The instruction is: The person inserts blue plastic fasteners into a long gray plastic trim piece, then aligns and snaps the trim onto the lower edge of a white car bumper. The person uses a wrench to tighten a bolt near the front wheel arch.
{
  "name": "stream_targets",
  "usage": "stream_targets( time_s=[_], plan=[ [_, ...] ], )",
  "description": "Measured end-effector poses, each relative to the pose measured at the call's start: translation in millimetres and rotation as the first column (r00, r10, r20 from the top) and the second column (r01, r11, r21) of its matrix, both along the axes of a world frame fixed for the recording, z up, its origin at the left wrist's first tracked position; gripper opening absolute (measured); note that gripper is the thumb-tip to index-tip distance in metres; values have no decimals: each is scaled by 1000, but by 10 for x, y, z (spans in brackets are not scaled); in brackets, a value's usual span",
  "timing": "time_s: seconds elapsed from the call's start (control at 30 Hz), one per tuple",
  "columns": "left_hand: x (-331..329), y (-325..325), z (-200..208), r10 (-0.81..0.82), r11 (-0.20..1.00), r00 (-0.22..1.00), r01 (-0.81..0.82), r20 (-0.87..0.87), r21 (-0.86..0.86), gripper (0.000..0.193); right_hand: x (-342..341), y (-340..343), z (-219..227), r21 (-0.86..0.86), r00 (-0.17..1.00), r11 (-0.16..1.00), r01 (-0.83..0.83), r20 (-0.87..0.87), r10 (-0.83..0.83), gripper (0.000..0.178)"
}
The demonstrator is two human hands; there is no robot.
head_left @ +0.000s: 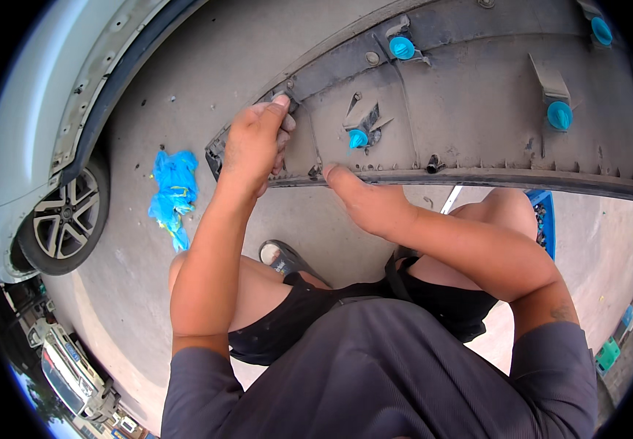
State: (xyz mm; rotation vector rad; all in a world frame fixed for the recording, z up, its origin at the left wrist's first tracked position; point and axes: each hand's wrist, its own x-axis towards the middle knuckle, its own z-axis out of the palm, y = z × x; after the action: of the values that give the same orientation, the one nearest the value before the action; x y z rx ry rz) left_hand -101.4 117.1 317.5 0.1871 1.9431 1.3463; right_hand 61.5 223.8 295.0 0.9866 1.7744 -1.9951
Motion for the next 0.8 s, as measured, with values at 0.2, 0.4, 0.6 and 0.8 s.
stream_targets(
  time_s=[0.2,0.4,0.6,0.8],
  plan=[
    [-339,-316,65,-168,976,906,98,-387,-195,54,-212,373,5,-364,746,782,505,-271,-608,14],
    [-164,-476,-24,-708,704,302,376,-639,-602,74,-245,818,-64,-577,679,578,577,-54,-732,19],
    [71,-254,-412,-614,784,107,192,-782,-590,23,-90,1091,238,-635,691,580,510,-98,-716,27],
    [162,-320,-703,-561,821,176,240,-809,-518,13,888,1274,1038,-145,869,968,207,-427,-249,47]
  ],
)
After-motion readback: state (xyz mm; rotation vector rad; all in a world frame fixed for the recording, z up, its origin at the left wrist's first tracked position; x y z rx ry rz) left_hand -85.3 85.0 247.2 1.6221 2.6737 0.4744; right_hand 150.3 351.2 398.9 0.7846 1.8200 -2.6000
